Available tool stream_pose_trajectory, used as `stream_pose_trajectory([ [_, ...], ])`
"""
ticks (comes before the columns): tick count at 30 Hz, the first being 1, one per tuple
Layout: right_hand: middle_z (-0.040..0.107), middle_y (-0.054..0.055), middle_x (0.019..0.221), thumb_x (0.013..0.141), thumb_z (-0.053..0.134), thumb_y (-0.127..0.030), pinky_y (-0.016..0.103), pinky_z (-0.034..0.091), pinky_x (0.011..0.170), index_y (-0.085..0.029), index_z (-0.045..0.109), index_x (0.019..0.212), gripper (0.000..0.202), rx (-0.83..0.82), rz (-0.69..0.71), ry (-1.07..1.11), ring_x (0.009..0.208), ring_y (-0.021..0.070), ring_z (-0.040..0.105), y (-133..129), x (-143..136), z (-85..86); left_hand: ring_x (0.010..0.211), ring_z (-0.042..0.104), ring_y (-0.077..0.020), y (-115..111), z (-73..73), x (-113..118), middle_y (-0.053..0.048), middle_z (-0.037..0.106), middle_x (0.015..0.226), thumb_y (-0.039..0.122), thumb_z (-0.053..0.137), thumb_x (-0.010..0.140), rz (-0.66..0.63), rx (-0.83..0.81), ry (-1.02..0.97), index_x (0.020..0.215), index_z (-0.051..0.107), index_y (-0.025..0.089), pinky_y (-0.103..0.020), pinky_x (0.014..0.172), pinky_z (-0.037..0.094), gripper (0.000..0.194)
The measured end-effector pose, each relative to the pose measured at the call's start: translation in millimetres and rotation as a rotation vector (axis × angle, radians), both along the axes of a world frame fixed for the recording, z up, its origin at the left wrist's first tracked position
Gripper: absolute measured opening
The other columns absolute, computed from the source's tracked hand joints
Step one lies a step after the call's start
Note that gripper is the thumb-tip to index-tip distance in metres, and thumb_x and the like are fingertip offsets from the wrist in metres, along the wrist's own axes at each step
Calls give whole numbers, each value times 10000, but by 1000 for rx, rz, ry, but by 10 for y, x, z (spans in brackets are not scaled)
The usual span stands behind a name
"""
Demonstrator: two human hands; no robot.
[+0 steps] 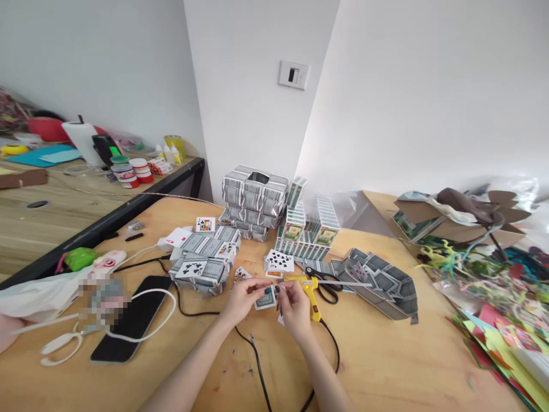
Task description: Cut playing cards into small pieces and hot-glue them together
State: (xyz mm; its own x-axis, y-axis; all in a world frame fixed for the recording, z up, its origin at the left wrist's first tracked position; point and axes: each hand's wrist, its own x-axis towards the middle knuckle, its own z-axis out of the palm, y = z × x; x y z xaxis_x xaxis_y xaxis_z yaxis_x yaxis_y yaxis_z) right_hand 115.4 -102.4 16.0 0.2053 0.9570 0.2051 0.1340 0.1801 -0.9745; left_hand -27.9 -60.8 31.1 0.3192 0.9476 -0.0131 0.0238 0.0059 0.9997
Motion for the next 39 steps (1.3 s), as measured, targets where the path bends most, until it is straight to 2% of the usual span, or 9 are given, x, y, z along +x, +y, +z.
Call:
stream_pose_trajectory([
  [3, 504, -29, 560, 829, 469, -399, 218, 395, 452, -184, 497, 800, 218, 11, 0, -55, 458, 104, 465, -12, -7, 13, 760, 627, -207, 3, 23, -18, -64, 694, 771, 338, 642, 652, -17, 3, 64, 755, 694, 161, -336, 718, 493, 211],
  [12, 588, 19, 654, 808, 459, -262, 237, 424, 511, -191, 525, 771, 104, 64, -13, -259, 552, 135, 527, -55, 13, 6, 581, 568, -161, 12, -17, -42, -14, 637, 595, 329, 653, 632, -110, 35, 142, 684, 675, 168, -256, 542, 443, 171],
  [16, 579, 18, 647, 800, 448, -220, 239, 416, 520, -190, 529, 764, 94, 76, -27, -318, 554, 137, 517, -80, 0, 2, 549, 534, -143, -10, 7, -34, -2, 604, 561, 281, 649, 626, -72, 70, 197, 593, 632, 164, -237, 520, 411, 122],
  [19, 586, 23, 654, 798, 446, -211, 245, 426, 536, -192, 525, 760, 90, 90, -37, -321, 571, 142, 530, -79, 18, 32, 570, 532, -140, -50, 50, -13, -3, 604, 580, 253, 632, 646, -37, 134, 210, 588, 618, 161, -235, 542, 407, 110],
  [23, 597, 28, 671, 800, 444, -201, 248, 442, 565, -193, 521, 755, 89, 104, -39, -307, 603, 147, 551, -72, 53, 66, 609, 534, -139, -86, 95, 7, -9, 604, 623, 278, 592, 701, -68, 179, 193, 631, 606, 161, -236, 579, 408, 137],
  [30, 615, 34, 683, 803, 448, -197, 241, 438, 561, -179, 544, 766, 105, 124, -3, -359, 603, 140, 554, -83, 35, 45, 613, 511, -138, -93, 92, 15, -2, 556, 600, 220, 564, 694, -31, 221, 264, 587, 532, 156, -241, 589, 383, 129],
  [35, 608, 29, 675, 804, 457, -219, 234, 433, 538, -175, 546, 762, 108, 118, 9, -312, 591, 137, 553, -88, 59, 91, 621, 490, -135, -133, 98, 13, 0, 537, 605, 163, 507, 705, -16, 285, 337, 601, 502, 161, -242, 588, 363, 104],
  [39, 586, 11, 632, 806, 467, -252, 224, 405, 488, -174, 546, 765, 118, 95, 29, -280, 520, 120, 509, -85, 84, 109, 605, 491, -128, -149, 98, 26, 0, 529, 600, 222, 523, 729, -41, 250, 293, 611, 509, 156, -237, 581, 373, 136],
])
